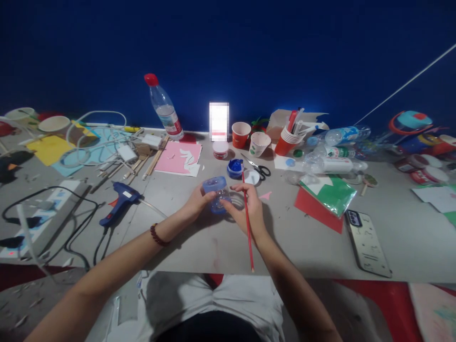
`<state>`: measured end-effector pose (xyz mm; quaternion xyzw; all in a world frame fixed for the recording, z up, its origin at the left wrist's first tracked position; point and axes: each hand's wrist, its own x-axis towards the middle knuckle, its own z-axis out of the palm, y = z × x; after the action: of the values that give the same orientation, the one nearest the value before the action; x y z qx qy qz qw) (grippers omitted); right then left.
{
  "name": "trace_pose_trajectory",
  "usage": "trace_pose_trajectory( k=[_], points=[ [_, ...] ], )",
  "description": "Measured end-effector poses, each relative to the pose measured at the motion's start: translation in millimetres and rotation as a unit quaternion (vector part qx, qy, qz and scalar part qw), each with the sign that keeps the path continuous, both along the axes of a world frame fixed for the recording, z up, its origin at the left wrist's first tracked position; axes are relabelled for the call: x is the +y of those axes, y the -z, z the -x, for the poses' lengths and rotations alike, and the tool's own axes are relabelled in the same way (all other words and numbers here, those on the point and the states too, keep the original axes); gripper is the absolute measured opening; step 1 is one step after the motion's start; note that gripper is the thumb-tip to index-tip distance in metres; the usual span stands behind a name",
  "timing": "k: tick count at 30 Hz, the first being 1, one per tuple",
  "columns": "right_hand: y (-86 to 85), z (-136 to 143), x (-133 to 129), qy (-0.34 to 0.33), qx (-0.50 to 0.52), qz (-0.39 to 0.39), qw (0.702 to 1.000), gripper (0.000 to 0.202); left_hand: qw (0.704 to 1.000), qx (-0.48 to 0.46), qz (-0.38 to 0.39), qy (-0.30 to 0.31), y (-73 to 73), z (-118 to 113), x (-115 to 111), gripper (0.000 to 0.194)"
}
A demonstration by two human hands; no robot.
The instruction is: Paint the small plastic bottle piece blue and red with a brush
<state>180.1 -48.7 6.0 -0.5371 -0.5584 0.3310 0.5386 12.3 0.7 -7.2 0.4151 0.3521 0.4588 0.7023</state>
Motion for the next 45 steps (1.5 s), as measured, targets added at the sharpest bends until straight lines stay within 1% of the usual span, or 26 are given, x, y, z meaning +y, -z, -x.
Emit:
trace_pose_trajectory(
  k=[3,6,9,11,13,15,17,19,21,23,25,27,29,31,34,37,40,42,45],
  points=[
    [-0.5,0,1,-0.021,0.07,0.035,0.997,0.038,1.0,-0.008,-0.017,-0.002,1.0,1,1,0.07],
    [-1.6,-2,4,-0.019,0.148,0.065,0.987,0.038,0.999,-0.034,-0.028,0.024,2.3,3,4,0.071],
    [-1.7,-8,7,-0.019,0.217,0.082,0.973,0.038,0.997,-0.049,-0.014,0.061,5.5,7,10,0.06],
    [-1.3,-11,9,-0.03,0.249,0.088,0.964,0.038,0.996,-0.054,-0.006,0.069,7.9,9,13,0.05],
    [-0.9,-13,10,-0.039,0.271,0.096,0.957,0.039,0.995,-0.063,-0.008,0.078,8.6,11,14,0.048],
    [-0.8,-13,9,-0.047,0.279,0.108,0.953,0.039,0.993,-0.076,-0.014,0.085,7.0,11,13,0.052],
    [-1.3,-12,8,-0.06,0.274,0.127,0.951,0.039,0.991,-0.087,-0.02,0.1,3.5,12,10,0.061],
    [-2.6,-10,7,-0.07,0.257,0.144,0.953,0.039,0.986,-0.097,-0.007,0.132,0.0,12,6,0.073],
    [-5.0,-8,7,-0.064,0.23,0.139,0.961,0.039,0.983,-0.1,0.014,0.153,-1.7,11,4,0.081],
    [-7.7,-8,8,-0.027,0.201,0.105,0.974,0.036,0.986,-0.095,0.029,0.135,-0.4,10,4,0.084],
    [-9.6,-10,9,0.025,0.186,0.055,0.981,0.033,0.992,-0.089,0.039,0.084,3.5,9,8,0.08],
    [-9.5,-13,10,0.071,0.194,0.015,0.978,0.031,0.993,-0.096,0.051,0.037,8.1,8,14,0.074],
    [-7.5,-16,11,0.093,0.216,-0.01,0.972,0.033,0.992,-0.111,0.06,0.002,11.6,8,22,0.072],
    [-4.7,-18,13,0.096,0.239,-0.03,0.966,0.035,0.991,-0.12,0.06,-0.007,13.1,9,28,0.07],
    [-1.8,-18,14,0.076,0.267,-0.051,0.959,0.03,0.99,-0.129,0.063,0.001,12.4,11,32,0.069],
    [-0.8,-17,14,0.042,0.28,-0.039,0.958,0.025,0.989,-0.133,0.07,0.014,9.9,13,32,0.066],
    [-1.0,-17,13,0.009,0.264,-0.023,0.964,0.024,0.989,-0.129,0.064,0.033,6.0,13,31,0.062],
    [-1.8,-17,12,0.004,0.247,-0.018,0.969,0.023,0.99,-0.122,0.06,0.043,3.2,13,30,0.061],
    [-3.9,-16,11,0.017,0.235,-0.004,0.972,0.026,0.99,-0.118,0.063,0.049,0.7,13,28,0.063]
  ],
)
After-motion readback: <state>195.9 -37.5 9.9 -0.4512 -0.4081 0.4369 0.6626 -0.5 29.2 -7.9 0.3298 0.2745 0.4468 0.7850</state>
